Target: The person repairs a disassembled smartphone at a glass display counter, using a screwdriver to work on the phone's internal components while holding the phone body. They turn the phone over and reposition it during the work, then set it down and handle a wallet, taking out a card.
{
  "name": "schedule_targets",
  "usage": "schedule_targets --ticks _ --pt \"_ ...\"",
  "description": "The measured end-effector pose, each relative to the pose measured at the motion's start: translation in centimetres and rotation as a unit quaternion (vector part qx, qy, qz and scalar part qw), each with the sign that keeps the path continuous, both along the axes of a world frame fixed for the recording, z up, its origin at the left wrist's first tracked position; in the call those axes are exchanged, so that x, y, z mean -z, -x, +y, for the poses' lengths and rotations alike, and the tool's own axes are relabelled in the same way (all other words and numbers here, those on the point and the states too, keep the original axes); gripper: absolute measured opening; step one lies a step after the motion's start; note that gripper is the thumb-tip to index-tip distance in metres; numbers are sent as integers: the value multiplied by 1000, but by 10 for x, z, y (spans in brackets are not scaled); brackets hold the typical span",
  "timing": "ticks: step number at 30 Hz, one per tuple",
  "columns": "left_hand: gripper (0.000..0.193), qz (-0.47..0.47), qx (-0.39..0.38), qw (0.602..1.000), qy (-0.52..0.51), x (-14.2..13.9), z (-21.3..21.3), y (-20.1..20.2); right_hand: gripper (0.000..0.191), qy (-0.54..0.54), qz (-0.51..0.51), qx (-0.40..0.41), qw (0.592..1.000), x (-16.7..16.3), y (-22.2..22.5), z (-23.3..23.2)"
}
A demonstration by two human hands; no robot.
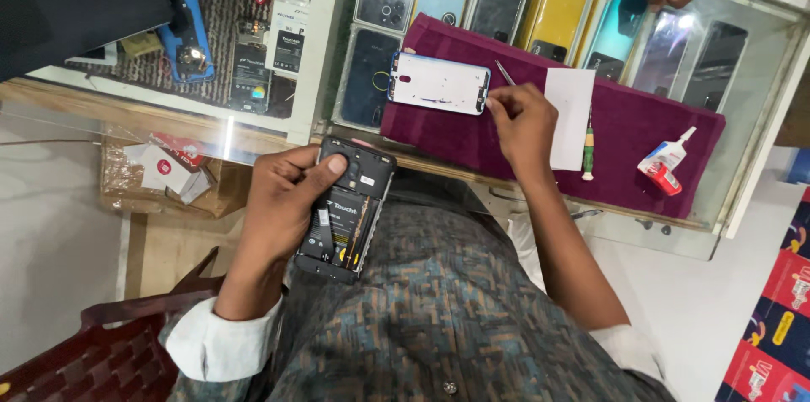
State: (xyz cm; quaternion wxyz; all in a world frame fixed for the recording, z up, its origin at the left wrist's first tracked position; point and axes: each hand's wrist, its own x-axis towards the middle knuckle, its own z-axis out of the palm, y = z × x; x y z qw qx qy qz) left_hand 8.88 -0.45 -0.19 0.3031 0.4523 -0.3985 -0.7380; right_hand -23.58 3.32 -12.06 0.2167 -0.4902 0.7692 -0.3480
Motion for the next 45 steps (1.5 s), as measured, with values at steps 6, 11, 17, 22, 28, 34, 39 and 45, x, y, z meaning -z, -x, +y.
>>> schedule_targets --ticks 6,11,17,22,28,34,39,45 --pt "25 14 36 999 -10 -2 1 4 11 12 58 -48 997 9 3 -32" --pt "27 29 58 998 -6 -2 -1 4 9 21 103 -71 992 8 -1 -34" --pt "26 2 83 997 0 -3 -6 8 7 -6 158 -84 984 10 -5 -38" --pt "25 -22 113 993 11 -6 -11 13 9 -9 143 -75 987 8 -5 -37" --pt "25 -10 179 983 40 -14 -14 22 7 10 38 -58 998 4 2 -31" --pt "24 -3 240 967 81 -22 -15 38 10 64 -147 -102 982 -45 -11 -2" --pt "26 -131 311 926 170 -30 -16 51 9 57 -299 -185 934 -103 -44 35" --pt "22 -162 318 914 194 -42 -16 58 7 -9 -319 -196 927 -134 -59 38"
